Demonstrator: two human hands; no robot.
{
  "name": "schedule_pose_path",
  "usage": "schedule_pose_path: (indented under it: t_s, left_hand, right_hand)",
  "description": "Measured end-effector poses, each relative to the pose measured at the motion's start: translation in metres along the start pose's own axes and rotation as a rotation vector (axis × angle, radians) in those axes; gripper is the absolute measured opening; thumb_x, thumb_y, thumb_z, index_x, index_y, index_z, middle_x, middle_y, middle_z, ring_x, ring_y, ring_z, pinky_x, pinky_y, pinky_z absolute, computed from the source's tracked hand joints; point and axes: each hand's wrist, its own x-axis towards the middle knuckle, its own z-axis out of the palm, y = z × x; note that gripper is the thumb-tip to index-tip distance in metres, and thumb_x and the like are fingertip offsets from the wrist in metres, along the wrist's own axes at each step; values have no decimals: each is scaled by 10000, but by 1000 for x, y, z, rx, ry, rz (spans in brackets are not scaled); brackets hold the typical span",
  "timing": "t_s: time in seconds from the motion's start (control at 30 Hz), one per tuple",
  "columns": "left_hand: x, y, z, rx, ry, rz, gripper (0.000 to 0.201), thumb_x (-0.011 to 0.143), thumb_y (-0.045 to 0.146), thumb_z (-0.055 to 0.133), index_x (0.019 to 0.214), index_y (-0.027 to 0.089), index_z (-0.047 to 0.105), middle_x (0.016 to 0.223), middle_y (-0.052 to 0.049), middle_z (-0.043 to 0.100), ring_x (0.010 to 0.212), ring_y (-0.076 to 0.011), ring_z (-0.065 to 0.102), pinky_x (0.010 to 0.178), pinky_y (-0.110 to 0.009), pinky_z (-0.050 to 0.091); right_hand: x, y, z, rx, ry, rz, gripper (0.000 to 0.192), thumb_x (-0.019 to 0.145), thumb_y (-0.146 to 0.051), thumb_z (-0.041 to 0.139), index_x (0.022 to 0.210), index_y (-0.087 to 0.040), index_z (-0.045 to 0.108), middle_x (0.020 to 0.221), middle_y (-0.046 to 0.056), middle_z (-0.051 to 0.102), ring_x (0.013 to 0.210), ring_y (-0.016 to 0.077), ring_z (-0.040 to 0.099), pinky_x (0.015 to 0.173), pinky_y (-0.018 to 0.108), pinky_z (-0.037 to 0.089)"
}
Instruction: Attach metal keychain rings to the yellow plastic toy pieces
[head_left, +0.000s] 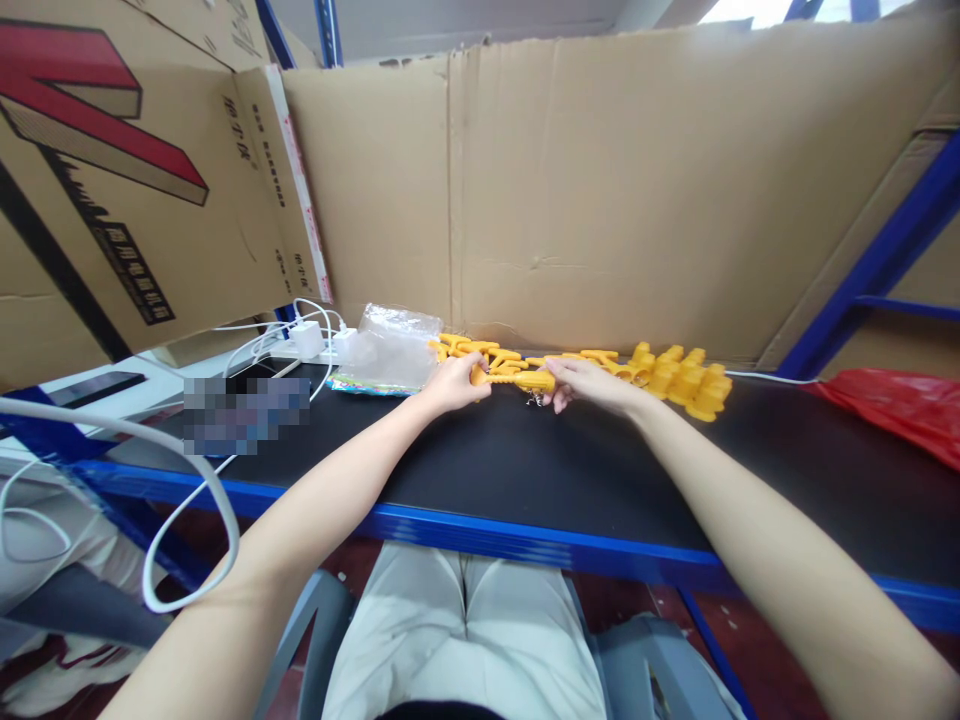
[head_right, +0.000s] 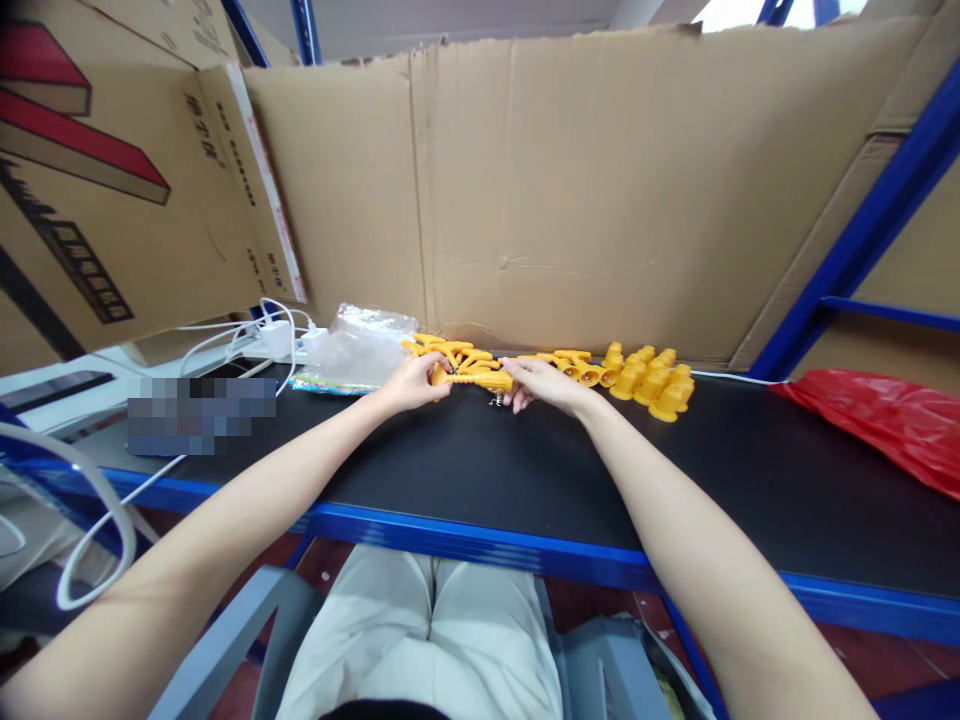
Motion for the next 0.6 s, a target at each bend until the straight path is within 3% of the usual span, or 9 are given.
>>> schedule_pose_path:
  t_s: [0.1,0.17,0.33,0.6]
  left_hand:
    - [-1,1,-1,13,2,5,303,697,321,595,978,204,604,680,-5,602,628,-159,533,609,-267,386]
    - [-2,2,-2,12,-3,14,302,702,326,588,980,210,601,690,-6,604,632,-162,538,602,-265,383]
    - [-3,4,-2,9,-1,8,302,719,333,573,1000,222,589,682,4,602,624,-152,532,618,-261,389]
    - [0,-1,1,7,39,6,314,727,331,577,1013,202,588,711,-7,627,638,-151,533,649,-271,400]
  right_hand:
    - [-5,-3,-5,-12,-75,11,599,778,-510,635,1226,-179,415,851,63,681,679,138,639,666,290,529]
    - [-8,-4,-9,-26,-85,-5,682,727,-450,707,1257,-192,365,887,58,685,711,142,646,706,306,526]
    - [-7,-5,-10,-58,-58,-6,498,735,-574,642,983,-170,487,878,89,700,625,125,628,660,293,499]
    - [-1,-5,1,-180,82,23,622,767,-764,396,712,-161,540,536,37,596,394,82,452,414,238,320]
